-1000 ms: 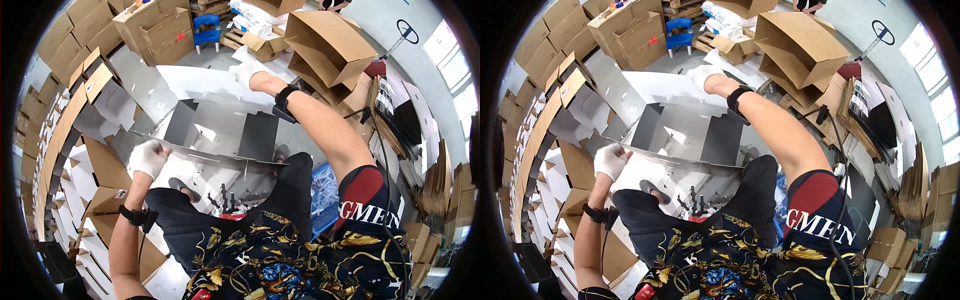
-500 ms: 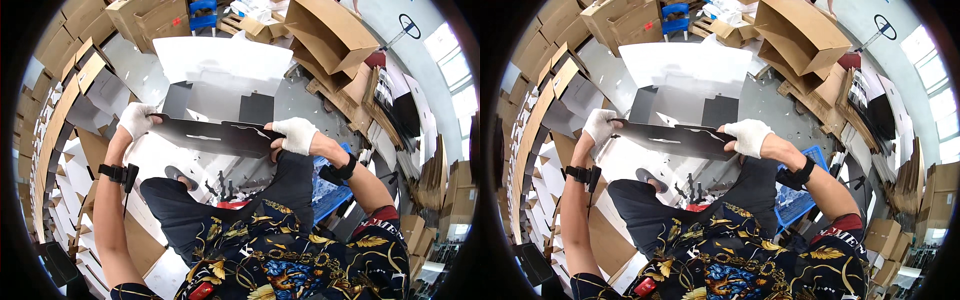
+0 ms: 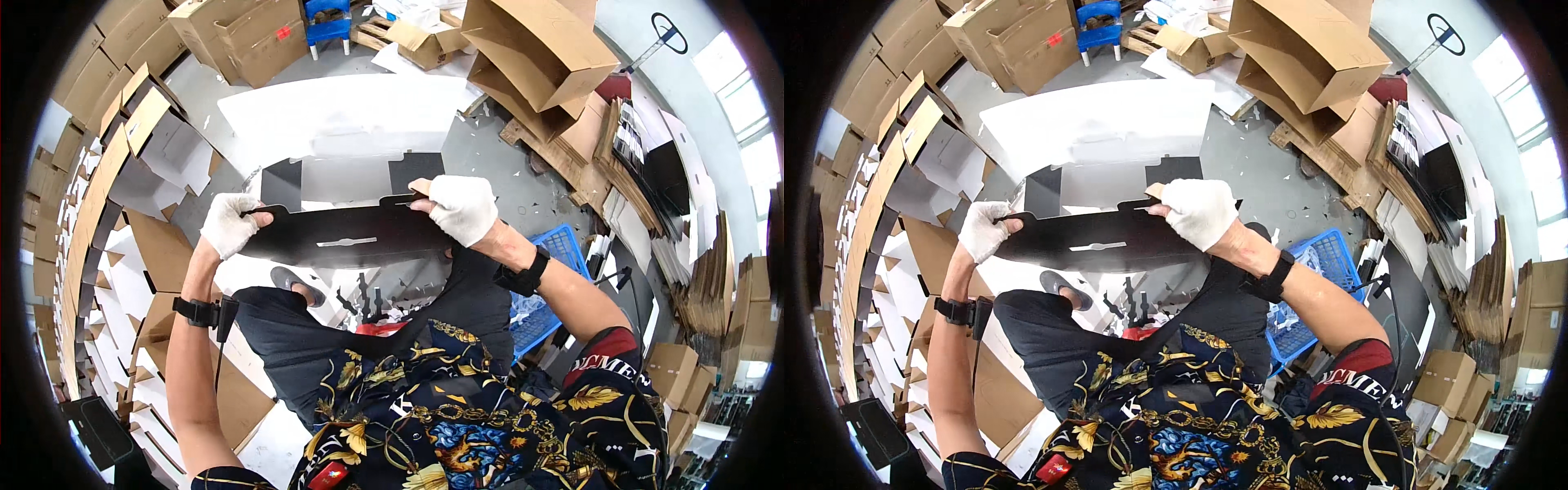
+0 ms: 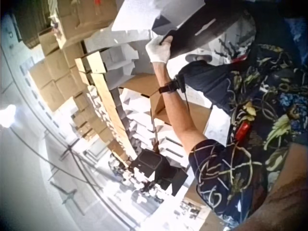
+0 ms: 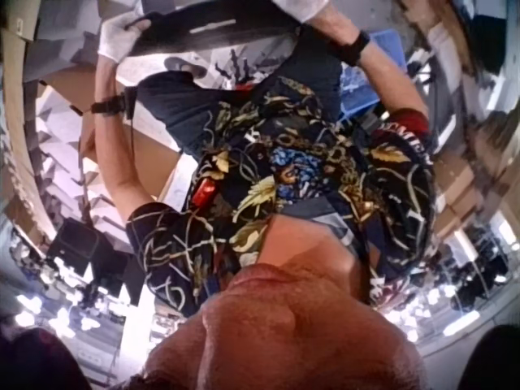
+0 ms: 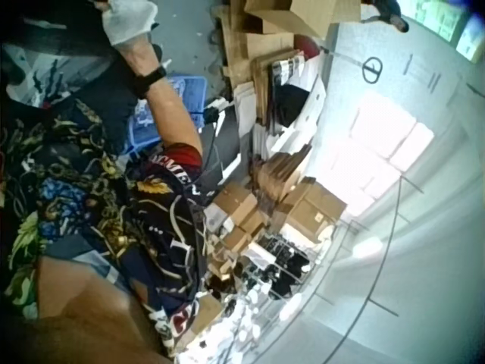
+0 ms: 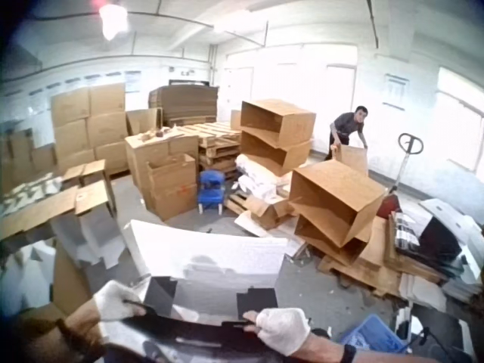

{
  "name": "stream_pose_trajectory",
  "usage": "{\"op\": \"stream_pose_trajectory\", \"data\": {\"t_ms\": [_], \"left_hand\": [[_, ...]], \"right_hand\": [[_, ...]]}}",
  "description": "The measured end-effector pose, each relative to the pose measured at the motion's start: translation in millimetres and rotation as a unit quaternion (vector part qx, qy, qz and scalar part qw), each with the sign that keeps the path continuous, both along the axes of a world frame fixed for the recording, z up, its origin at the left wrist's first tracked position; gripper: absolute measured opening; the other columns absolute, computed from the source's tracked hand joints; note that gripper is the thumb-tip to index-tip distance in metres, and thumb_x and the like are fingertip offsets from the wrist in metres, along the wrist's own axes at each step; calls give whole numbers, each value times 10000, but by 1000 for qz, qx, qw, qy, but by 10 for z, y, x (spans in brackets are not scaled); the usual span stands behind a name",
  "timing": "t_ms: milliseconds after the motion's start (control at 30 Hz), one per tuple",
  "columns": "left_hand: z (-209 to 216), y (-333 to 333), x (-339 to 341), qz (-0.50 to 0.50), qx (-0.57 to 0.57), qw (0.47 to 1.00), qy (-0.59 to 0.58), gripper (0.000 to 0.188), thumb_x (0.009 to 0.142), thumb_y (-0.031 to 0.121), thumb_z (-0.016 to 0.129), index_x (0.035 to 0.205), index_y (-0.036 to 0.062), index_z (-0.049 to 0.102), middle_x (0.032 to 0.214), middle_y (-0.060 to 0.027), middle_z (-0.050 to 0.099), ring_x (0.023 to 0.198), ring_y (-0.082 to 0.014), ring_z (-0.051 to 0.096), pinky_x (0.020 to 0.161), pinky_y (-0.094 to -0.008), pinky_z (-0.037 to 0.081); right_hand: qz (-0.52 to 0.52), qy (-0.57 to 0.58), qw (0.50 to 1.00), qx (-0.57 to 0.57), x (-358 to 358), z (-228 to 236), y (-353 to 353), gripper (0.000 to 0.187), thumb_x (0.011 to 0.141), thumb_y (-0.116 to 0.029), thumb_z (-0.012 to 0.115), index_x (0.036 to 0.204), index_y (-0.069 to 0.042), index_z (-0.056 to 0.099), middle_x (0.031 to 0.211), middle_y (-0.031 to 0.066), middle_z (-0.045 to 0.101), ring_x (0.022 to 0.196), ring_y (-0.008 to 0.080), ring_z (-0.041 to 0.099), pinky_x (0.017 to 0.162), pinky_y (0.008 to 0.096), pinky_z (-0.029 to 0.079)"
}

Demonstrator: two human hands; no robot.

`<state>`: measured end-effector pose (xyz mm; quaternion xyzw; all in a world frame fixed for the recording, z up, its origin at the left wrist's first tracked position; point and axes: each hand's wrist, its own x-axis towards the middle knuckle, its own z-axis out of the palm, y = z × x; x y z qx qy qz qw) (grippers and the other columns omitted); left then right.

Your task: The person assembles flat-packed cardboard boxes by folding the panels and inserting white plastic tabs into designated slots to secure the structure. They handle multiple units sequentially, picking up new panels from a stack, folding them into shape, and placing the finished boxes into a pile.

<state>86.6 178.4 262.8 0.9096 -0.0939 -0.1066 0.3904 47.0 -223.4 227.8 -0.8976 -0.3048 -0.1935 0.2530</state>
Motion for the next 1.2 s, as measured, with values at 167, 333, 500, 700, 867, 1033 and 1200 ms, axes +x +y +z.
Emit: {"op": "stream_pose_trajectory", "data": {"t_ms": [167,333,500,700,867,1033,1200], "left_hand": [[39,74,-183,-6,-23,1000,9,98,768,4,797,786,-34,708,608,15,569,602,-68,495,557,-277,446],[72,145,-303,-110,-12,994,-1,148,692,-41,799,778,14,691,770,-27,675,734,-138,619,643,-309,492],[74,212,-288,-167,54,984,-26,170,691,-69,751,812,39,700,796,-54,687,767,-202,660,693,-314,523],[-96,226,-439,-168,-3,985,-43,219,701,-83,736,868,54,701,837,-63,712,776,-192,668,677,-324,522],[39,470,-525,-134,16,990,51,378,594,154,961,837,25,701,790,-36,684,732,-146,648,644,-293,524],[511,492,-191,-208,9,956,208,677,612,438,955,1095,32,711,1094,-65,728,1011,-171,659,886,-344,526],[112,1284,463,90,-66,984,141,590,779,369,862,1162,-36,669,933,-64,716,825,-146,668,771,-290,559]], "right_hand": [[-106,241,851,454,315,154,-431,376,910,-111,608,1285,-85,621,922,134,725,703,302,687,673,350,558],[-226,136,919,-295,599,319,-979,305,881,-211,640,1179,-172,692,963,126,734,913,355,690,803,452,544],[-269,101,947,-143,899,558,-839,304,892,-226,625,1179,-175,713,1013,146,726,955,352,682,841,451,541],[-156,-103,976,-107,1540,505,-450,453,881,-187,709,1321,-125,622,1186,161,684,1102,326,652,985,387,500],[-131,41,977,-164,1870,439,-21,467,889,-231,707,1331,-116,613,1188,146,685,1110,330,645,989,388,498],[-52,-36,997,-46,1987,220,-180,398,868,-184,735,1244,-72,667,1133,139,717,1042,298,682,942,358,521],[-282,34,938,201,1666,124,-617,202,858,-113,716,1042,-27,718,915,124,741,838,174,701,758,307,551]]}}
